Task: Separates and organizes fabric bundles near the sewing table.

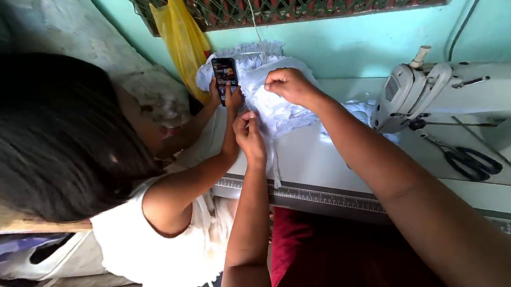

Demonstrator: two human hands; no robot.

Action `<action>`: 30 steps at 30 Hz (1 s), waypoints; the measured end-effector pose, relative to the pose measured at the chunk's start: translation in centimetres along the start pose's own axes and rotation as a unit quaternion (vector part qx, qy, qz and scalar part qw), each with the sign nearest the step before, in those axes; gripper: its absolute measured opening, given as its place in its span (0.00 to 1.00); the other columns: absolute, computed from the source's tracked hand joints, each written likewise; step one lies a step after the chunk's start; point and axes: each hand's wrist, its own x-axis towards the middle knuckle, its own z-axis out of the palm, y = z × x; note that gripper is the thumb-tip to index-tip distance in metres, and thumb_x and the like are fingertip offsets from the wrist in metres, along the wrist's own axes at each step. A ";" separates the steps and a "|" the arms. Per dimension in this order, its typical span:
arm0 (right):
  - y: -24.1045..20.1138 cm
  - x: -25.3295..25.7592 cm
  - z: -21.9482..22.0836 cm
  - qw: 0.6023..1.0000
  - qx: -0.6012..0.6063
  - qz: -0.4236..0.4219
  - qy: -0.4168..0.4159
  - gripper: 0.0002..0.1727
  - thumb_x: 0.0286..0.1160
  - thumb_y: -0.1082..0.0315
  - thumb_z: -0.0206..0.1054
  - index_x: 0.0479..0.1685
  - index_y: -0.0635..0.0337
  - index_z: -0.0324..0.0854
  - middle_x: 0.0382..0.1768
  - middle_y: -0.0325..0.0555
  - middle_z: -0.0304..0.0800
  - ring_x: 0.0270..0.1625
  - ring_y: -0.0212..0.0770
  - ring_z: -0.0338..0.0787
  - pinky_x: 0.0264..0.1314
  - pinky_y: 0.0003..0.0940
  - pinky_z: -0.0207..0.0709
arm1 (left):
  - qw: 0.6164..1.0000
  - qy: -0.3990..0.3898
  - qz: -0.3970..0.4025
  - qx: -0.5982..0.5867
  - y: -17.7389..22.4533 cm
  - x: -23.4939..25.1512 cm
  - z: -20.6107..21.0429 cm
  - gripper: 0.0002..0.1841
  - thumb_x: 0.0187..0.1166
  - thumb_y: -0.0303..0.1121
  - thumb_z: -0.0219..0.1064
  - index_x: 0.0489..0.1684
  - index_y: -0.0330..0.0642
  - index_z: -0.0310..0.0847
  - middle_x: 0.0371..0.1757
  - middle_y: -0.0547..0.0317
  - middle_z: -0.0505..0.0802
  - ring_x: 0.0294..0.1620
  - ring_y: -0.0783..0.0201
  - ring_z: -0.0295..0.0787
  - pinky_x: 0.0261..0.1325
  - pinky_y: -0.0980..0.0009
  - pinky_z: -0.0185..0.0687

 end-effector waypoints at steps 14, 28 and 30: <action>-1.0 0.4 0.0 0.989 0.105 0.102 0.012 0.08 0.77 0.70 0.65 0.34 0.63 0.86 0.34 0.45 0.85 0.42 0.38 0.82 0.51 0.44 0.73 | 0.989 -0.080 -0.047 0.112 3.4 1.4 -0.1 0.14 0.88 0.37 0.60 0.46 0.37 0.90 0.46 0.57 0.92 0.50 0.69 0.84 0.58 0.66 0.78; -0.9 -0.6 0.3 1.000 -0.001 0.023 0.005 0.14 0.84 0.77 0.55 0.62 0.66 0.78 0.44 0.58 0.91 0.47 0.53 0.91 0.56 0.54 0.82 | 0.970 -0.088 -0.119 0.193 3.7 0.2 -0.2 0.12 0.84 0.38 0.68 0.44 0.37 0.87 0.41 0.53 0.89 0.40 0.64 0.82 0.50 0.62 0.77; -0.7 -0.7 0.3 1.000 -0.025 0.002 0.001 0.14 0.84 0.78 0.53 0.60 0.66 0.80 0.46 0.59 0.91 0.52 0.57 0.91 0.59 0.57 0.80 | 0.975 -0.082 -0.116 0.170 3.8 0.2 -0.2 0.10 0.84 0.36 0.67 0.43 0.38 0.87 0.40 0.58 0.89 0.39 0.69 0.81 0.49 0.66 0.76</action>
